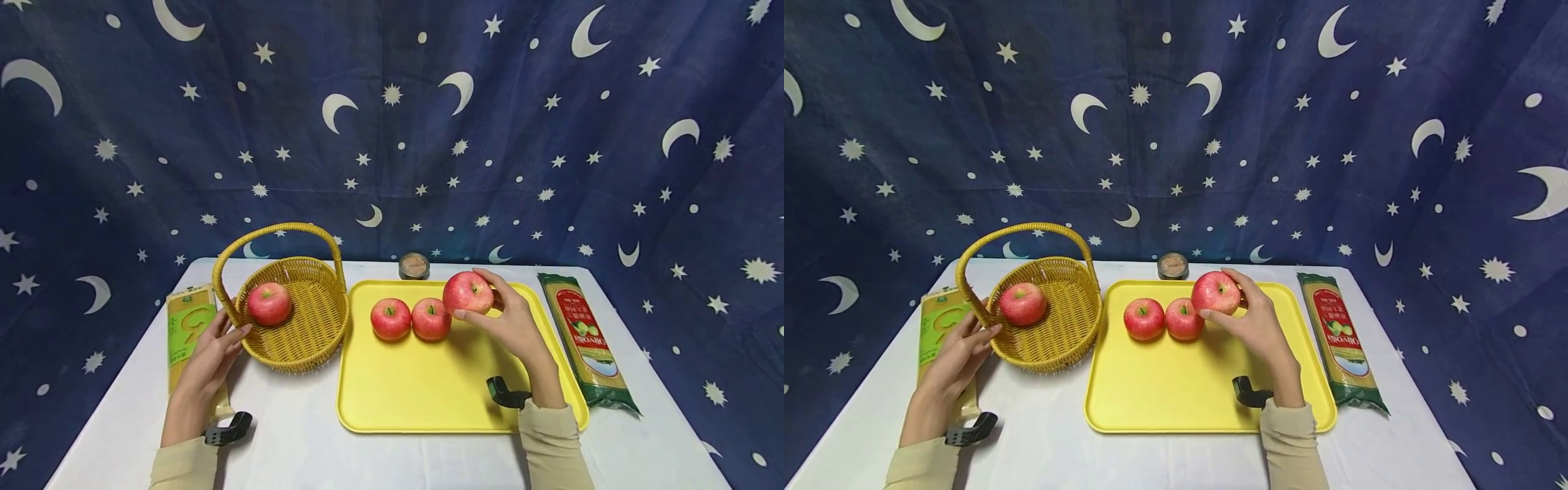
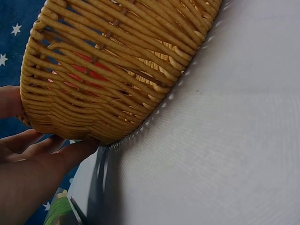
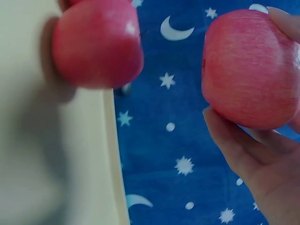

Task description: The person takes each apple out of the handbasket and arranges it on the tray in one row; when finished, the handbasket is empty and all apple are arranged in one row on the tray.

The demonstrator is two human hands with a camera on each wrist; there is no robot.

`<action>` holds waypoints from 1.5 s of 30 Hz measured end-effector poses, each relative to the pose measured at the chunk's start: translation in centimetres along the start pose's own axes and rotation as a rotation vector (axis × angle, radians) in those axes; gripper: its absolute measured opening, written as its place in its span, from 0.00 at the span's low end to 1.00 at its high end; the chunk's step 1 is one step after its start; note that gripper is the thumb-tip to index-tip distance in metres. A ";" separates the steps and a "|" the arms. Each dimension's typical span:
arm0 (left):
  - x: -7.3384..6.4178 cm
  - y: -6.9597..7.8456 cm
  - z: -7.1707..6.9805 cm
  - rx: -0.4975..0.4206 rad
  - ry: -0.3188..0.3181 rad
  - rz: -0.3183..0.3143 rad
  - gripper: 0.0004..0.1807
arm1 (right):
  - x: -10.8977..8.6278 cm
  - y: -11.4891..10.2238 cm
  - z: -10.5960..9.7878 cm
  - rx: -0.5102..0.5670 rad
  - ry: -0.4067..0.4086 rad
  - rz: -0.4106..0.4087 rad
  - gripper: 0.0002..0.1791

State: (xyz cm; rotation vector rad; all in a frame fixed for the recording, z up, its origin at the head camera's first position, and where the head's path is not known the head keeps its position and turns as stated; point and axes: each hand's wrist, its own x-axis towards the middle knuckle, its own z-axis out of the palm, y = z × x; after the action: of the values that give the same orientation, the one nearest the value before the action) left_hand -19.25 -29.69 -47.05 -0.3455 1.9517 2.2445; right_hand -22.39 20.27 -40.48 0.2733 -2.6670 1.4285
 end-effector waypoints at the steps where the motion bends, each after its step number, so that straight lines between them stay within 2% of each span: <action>1: 0.0 0.0 0.0 -0.003 0.000 -0.002 0.47 | 0.1 0.3 -0.1 0.003 0.002 0.009 0.46; 7: 0.1 0.0 -0.1 -0.004 -0.005 0.006 0.47 | 0.4 2.0 -0.3 -0.004 -0.002 0.051 0.46; 13: 0.0 0.1 -0.1 0.009 -0.017 0.021 0.47 | 0.9 4.2 -0.1 -0.005 -0.043 0.126 0.47; 19: 0.1 0.0 -0.1 0.009 -0.013 0.023 0.47 | 1.2 6.0 0.2 -0.027 -0.056 0.126 0.46; 25: 0.1 -0.1 -0.1 0.007 -0.005 0.009 0.47 | 1.4 7.1 0.8 -0.065 -0.090 0.168 0.47; 33: 0.1 -0.1 -0.1 0.014 -0.013 0.018 0.46 | 1.5 7.8 1.3 -0.086 -0.109 0.166 0.45; 45: 0.1 -0.1 -0.2 0.010 -0.014 0.006 0.47 | 1.5 7.3 1.7 -0.098 -0.127 0.171 0.47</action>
State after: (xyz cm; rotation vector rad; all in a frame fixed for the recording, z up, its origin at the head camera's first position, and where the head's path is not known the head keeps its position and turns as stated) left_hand -19.31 -29.89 -47.20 -0.3222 1.9592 2.2344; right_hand -25.36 22.69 -47.11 0.1348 -2.9165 1.3606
